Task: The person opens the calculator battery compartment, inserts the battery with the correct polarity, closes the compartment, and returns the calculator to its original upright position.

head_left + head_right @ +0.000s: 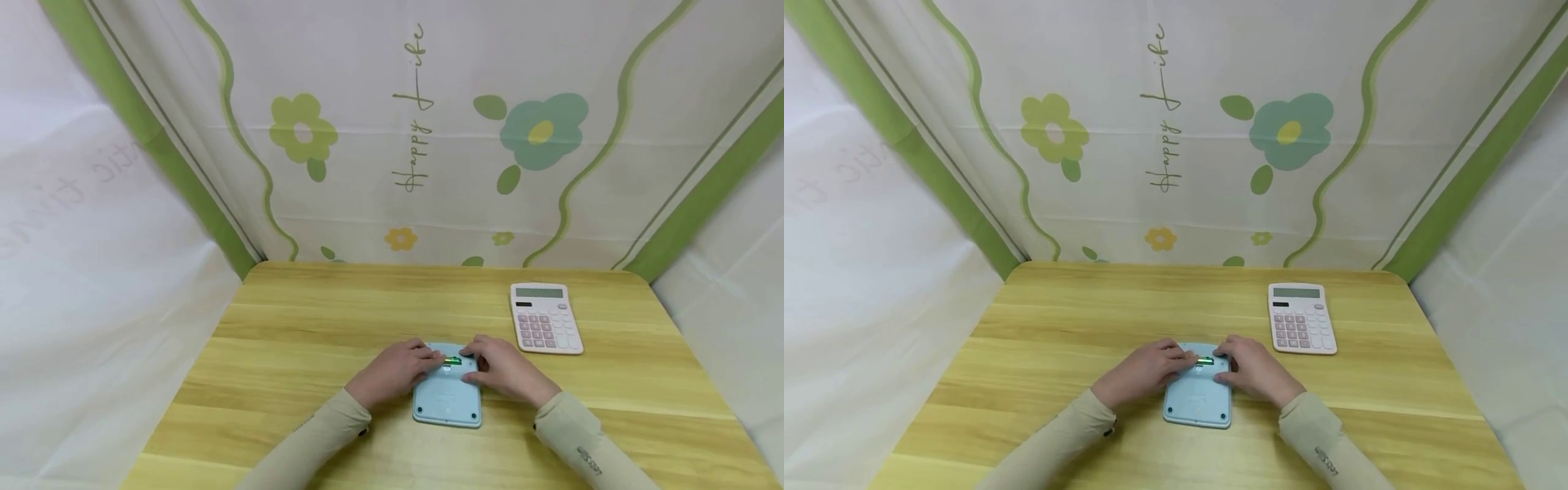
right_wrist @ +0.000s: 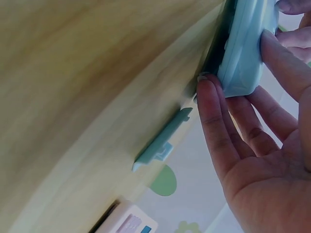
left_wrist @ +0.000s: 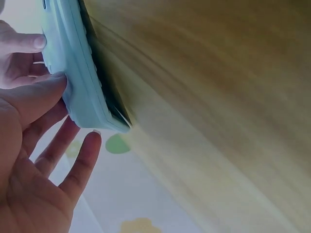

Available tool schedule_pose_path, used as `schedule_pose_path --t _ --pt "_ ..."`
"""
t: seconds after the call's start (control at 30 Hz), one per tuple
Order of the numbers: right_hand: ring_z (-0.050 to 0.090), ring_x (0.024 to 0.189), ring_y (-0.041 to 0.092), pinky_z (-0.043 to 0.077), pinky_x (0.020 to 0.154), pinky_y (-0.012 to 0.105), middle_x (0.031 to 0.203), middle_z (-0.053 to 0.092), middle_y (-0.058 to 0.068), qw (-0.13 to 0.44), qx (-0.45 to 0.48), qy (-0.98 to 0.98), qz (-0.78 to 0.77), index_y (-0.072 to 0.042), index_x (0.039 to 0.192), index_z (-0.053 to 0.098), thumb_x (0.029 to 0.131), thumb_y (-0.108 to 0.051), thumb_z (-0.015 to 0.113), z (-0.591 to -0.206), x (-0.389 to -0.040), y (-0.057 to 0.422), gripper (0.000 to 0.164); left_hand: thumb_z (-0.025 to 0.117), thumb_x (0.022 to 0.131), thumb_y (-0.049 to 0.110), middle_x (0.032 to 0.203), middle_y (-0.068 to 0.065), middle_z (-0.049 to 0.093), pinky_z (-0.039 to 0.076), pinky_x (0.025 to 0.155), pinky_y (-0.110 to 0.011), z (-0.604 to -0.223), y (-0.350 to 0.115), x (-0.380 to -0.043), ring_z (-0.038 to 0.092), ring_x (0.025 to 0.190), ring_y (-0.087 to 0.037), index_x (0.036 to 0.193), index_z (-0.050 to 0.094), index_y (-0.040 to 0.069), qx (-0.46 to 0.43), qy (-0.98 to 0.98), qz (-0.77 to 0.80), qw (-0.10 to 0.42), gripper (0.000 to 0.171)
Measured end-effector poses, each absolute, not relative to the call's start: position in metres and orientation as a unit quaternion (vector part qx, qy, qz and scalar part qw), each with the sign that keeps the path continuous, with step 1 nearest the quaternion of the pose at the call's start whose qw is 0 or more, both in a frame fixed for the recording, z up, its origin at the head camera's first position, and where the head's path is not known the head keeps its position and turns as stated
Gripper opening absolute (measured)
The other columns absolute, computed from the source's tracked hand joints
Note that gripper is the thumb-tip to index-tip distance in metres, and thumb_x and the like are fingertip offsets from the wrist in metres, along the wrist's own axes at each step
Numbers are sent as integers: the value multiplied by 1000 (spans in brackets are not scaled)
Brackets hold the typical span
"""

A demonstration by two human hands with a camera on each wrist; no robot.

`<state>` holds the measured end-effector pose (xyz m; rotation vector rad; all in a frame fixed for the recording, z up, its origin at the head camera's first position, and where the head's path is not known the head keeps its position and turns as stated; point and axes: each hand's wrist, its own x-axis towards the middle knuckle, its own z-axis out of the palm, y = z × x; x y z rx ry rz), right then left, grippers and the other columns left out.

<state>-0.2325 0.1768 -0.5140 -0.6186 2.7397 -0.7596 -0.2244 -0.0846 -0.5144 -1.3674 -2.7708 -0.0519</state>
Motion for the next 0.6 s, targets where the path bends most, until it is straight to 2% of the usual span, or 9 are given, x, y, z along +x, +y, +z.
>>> schedule_pose_path --t 0.17,0.3,0.6 --pt "52 79 11 43 66 24 91 60 -9 112 -219 935 -256 -12 125 74 88 -31 84 -515 -233 177 43 65 104 25 144 7 64 50 110 -29 -516 -85 -224 59 130 -14 149 57 21 -442 -897 -7 18 47" --pt "52 78 11 43 65 24 91 59 -10 109 -221 935 -255 -12 125 74 88 -32 84 -516 -233 177 44 66 102 37 149 5 60 47 113 -29 -517 -88 -224 55 134 -15 153 52 19 -441 -897 -21 1 56" --pt "53 79 12 43 66 23 92 59 -9 113 -221 932 -262 -13 126 74 88 -32 83 -516 -231 179 43 81 85 54 155 7 51 47 114 -35 -522 -97 -222 46 141 -16 158 45 24 -408 -899 -145 -72 87"
